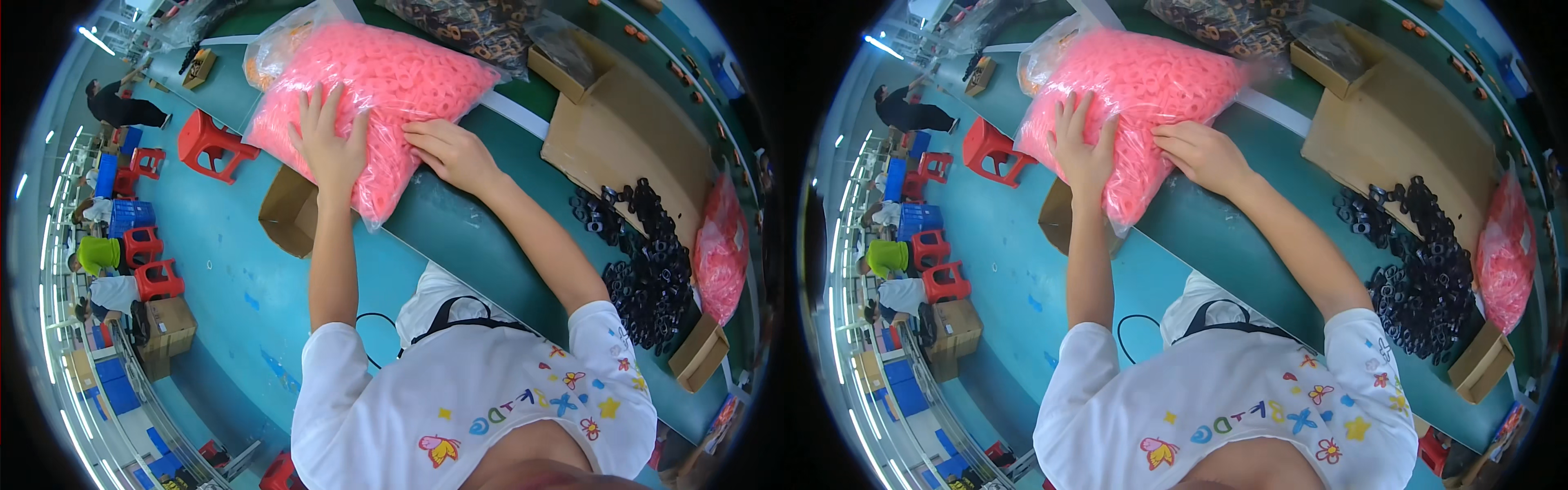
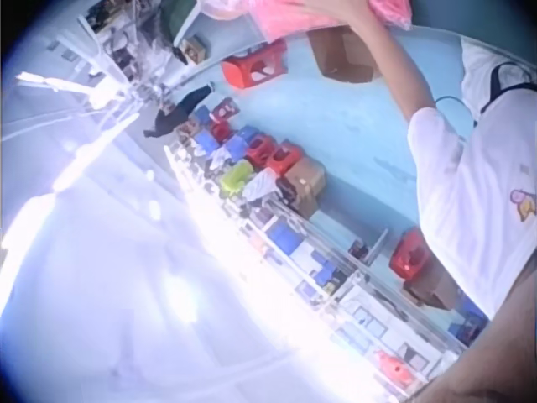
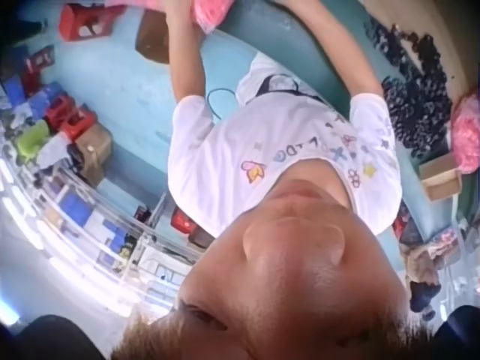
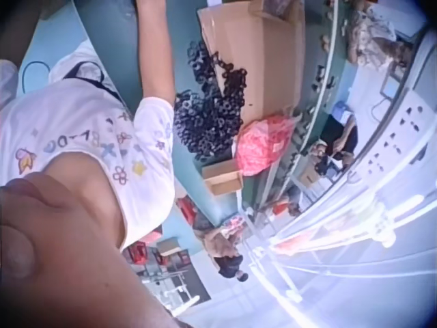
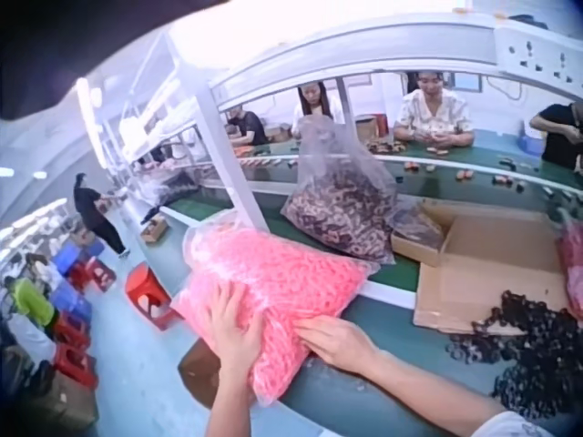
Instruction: Assembling pink and black plastic rings at a factory workbench.
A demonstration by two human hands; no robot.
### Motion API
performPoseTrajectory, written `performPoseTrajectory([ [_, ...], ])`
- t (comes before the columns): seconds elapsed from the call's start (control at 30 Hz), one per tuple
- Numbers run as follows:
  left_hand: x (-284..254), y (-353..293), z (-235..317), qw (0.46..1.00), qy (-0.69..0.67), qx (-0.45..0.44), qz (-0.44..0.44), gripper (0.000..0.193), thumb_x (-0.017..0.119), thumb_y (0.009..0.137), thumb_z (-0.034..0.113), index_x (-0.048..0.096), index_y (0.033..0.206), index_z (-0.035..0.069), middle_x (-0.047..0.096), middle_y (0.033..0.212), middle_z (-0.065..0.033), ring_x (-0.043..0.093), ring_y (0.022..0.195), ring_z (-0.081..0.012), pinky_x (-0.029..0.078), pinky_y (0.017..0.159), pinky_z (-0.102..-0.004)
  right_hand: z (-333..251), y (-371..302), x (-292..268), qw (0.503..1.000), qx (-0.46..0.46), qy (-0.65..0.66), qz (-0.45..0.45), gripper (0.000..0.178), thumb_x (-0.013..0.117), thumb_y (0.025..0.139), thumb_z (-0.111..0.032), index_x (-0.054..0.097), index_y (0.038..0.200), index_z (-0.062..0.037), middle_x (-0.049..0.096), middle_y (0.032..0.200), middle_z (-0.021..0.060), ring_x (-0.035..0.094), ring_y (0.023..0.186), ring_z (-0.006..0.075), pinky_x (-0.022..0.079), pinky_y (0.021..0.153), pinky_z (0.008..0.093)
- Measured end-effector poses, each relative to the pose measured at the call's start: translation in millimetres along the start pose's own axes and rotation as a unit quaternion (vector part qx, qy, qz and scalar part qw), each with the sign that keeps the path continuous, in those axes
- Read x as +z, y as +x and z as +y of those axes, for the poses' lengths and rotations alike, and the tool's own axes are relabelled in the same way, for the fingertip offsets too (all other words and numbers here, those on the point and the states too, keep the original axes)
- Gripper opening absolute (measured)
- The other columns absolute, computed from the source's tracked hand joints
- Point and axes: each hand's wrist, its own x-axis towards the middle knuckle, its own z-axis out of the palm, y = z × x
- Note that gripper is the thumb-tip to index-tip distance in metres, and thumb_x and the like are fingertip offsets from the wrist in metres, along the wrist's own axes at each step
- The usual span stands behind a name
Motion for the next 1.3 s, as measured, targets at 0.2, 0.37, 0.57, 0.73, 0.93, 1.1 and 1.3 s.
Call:
performPoseTrajectory([
  [0.2,-32.6,-69.1,67.1,0.996,-0.035,0.044,-0.076,0.073,0.085,0.08,0.041,0.062,0.146,0.022,0.037,0.166,-0.0209,0.029,0.154,-0.0474,0.013,0.117,-0.0772,6.3,-34.1,-21.5,0.997,-0.031,-0.005,-0.069,0.038,0.079,0.074,-0.001,0.072,0.112,-0.0058,0.072,0.125,0.0063,0.066,0.111,0.0293,0.054,0.097,0.0409],
  [0.37,-6.2,-96.6,54.5,0.996,0.055,0.041,-0.052,0.078,0.087,0.072,0.041,0.063,0.145,0.025,0.038,0.166,-0.0184,0.033,0.152,-0.0471,0.015,0.115,-0.0777,0.0,-32.4,-30.7,0.997,-0.053,0.002,-0.062,0.037,0.08,0.072,0.0,0.073,0.108,-0.0061,0.073,0.124,0.0066,0.066,0.106,0.0297,0.056,0.092,0.0405],
  [0.57,21.1,-71.5,38.8,0.995,0.066,0.061,0.039,0.07,0.087,0.07,0.036,0.069,0.137,0.026,0.045,0.162,-0.0151,0.038,0.15,-0.0409,0.019,0.115,-0.0744,20.1,-13.7,-17.2,0.998,-0.06,-0.018,-0.012,0.031,0.081,0.074,0.0,0.072,0.102,-0.0063,0.075,0.118,0.005,0.067,0.1,0.0288,0.058,0.086,0.0387],
  [0.73,20.5,-65.7,37.3,0.994,0.064,0.07,0.056,0.07,0.087,0.07,0.035,0.069,0.137,0.026,0.044,0.162,-0.0143,0.037,0.15,-0.0394,0.02,0.115,-0.0737,22.7,-5.3,-14.0,0.996,-0.069,-0.04,0.031,0.025,0.08,0.078,-0.007,0.073,0.102,-0.01,0.076,0.113,-0.001,0.066,0.095,0.0233,0.056,0.082,0.0368],
  [0.93,-27.0,-58.9,59.7,0.987,0.056,0.018,-0.152,0.074,0.085,0.074,0.037,0.061,0.143,0.023,0.037,0.164,-0.0141,0.033,0.151,-0.0388,0.021,0.113,-0.0741,29.1,-20.3,-21.0,0.995,-0.06,-0.084,-0.007,0.023,0.082,0.077,-0.007,0.071,0.097,-0.0093,0.077,0.11,-0.0004,0.065,0.094,0.0226,0.052,0.078,0.0354],
  [1.1,-18.9,-23.3,65.8,0.993,0.057,0.077,-0.075,0.071,0.081,0.083,0.04,0.058,0.148,0.025,0.036,0.164,-0.0158,0.03,0.154,-0.0412,0.02,0.113,-0.076,24.5,-12.6,-19.1,0.993,-0.066,-0.096,-0.016,0.023,0.08,0.075,-0.004,0.071,0.095,-0.0097,0.074,0.098,-0.0004,0.062,0.087,0.0213,0.049,0.075,0.0351],
  [1.3,10.4,-11.5,57.4,0.986,0.106,0.09,-0.096,0.071,0.079,0.085,0.044,0.055,0.15,0.028,0.036,0.165,-0.016,0.029,0.154,-0.0431,0.018,0.11,-0.0841,16.3,-11.3,-21.5,0.99,-0.048,-0.117,-0.069,0.017,0.071,0.078,-0.003,0.063,0.091,-0.0102,0.071,0.097,0.0008,0.061,0.085,0.0214,0.043,0.075,0.0358],
])
